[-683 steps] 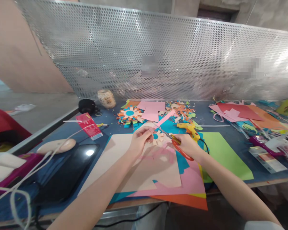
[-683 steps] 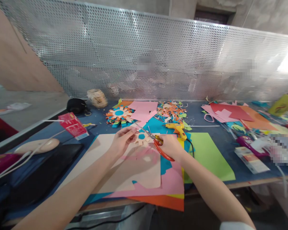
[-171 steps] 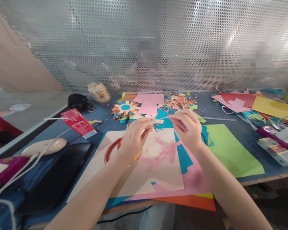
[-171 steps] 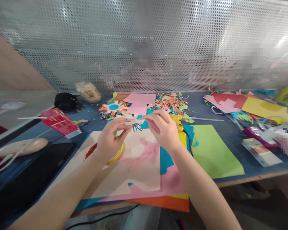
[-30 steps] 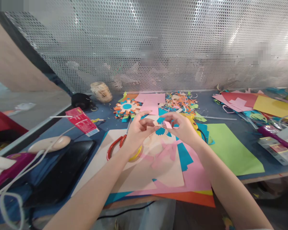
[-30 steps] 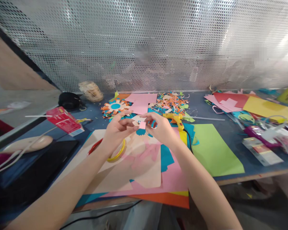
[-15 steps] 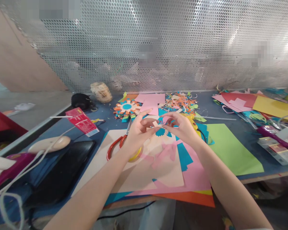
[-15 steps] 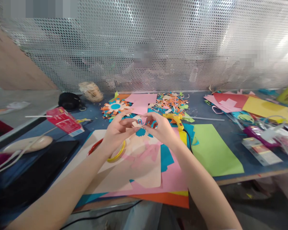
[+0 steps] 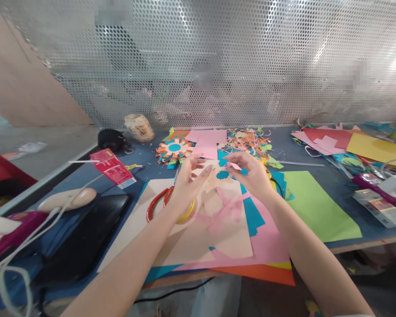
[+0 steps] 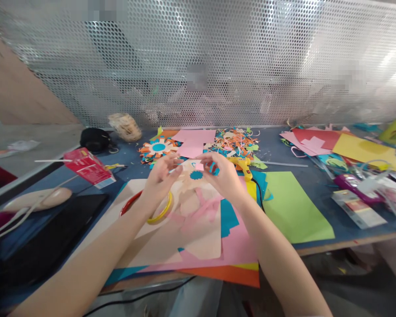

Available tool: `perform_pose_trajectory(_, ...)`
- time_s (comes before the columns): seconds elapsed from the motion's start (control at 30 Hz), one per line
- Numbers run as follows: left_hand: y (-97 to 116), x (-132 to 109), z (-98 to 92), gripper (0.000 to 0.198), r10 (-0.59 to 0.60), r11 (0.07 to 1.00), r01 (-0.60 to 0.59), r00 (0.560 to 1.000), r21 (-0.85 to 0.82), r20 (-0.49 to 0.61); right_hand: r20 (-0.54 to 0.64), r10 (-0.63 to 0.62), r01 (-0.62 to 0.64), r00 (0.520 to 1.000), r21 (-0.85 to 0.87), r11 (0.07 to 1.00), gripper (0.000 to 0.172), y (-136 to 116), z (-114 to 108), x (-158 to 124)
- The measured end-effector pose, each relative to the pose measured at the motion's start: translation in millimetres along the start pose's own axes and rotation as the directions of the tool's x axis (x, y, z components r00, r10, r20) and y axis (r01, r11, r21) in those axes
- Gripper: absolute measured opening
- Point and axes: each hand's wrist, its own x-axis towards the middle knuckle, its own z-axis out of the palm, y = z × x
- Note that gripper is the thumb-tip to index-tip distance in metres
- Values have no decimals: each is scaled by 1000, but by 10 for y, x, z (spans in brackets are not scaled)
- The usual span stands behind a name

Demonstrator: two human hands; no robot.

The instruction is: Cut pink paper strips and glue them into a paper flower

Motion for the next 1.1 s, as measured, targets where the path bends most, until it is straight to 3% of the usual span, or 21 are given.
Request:
perform_pose_trajectory(0.07, -25, 0, -4, 47, -146, 989, 146, 988, -3, -49, -63, -82, 76, 995, -80, 994, 20, -8, -17, -4)
perform_pose_trajectory(0.13, -37, -9, -7, 52, -330, 937, 335, 942, -98, 57, -73, -183, 167, 980, -178, 970, 22, -16, -34, -11)
perform_pose_trajectory(0.2, -29, -18, -12, 59, -454, 828, 521, 840, -207, 298, -32, -285, 266, 958, -271, 925, 24, -20, -48, -21)
perform_pose_trajectory(0.27, 4, -21, -19, 64, -489, 706, 654, 728, -273, 481, 33, -381, 368, 924, -352, 861, 26, -14, -58, -35)
perform_pose_trajectory(0.47, 145, -37, -20, 63, -640, 504, 839, 522, -203, 564, 202, -598, 585, 776, -586, 561, 28, -20, -120, -87)
perform_pose_trajectory(0.53, 173, -49, -2, 56, -605, 503, 827, 545, -251, 581, 251, -663, 650, 705, -602, 464, 28, -49, -142, -95)
perform_pose_trajectory(0.6, 189, -58, 18, 40, -525, 546, 751, 652, -371, 548, 295, -702, 703, 648, -587, 401, 29, -75, -154, -93)
perform_pose_trajectory(0.67, 193, -62, 31, 24, -439, 607, 641, 763, -470, 474, 338, -698, 727, 632, -571, 382, 30, -77, -156, -88)
perform_pose_trajectory(0.73, 185, -65, 33, 19, -384, 657, 565, 821, -499, 423, 373, -665, 729, 647, -559, 396, 31, -48, -151, -83)
perform_pose_trajectory(0.87, 153, -64, 25, 22, -306, 706, 460, 884, -539, 353, 354, -629, 700, 692, -541, 466, 37, 62, -143, -89)
perform_pose_trajectory(1.0, 144, -55, 22, 25, -280, 743, 397, 915, -539, 289, 292, -637, 665, 713, -569, 484, 43, 123, -147, -87)
perform_pose_trajectory(1.1, 132, -50, 24, 26, -257, 766, 363, 929, -531, 265, 252, -559, 574, 790, -624, 530, 41, 134, -182, -40)
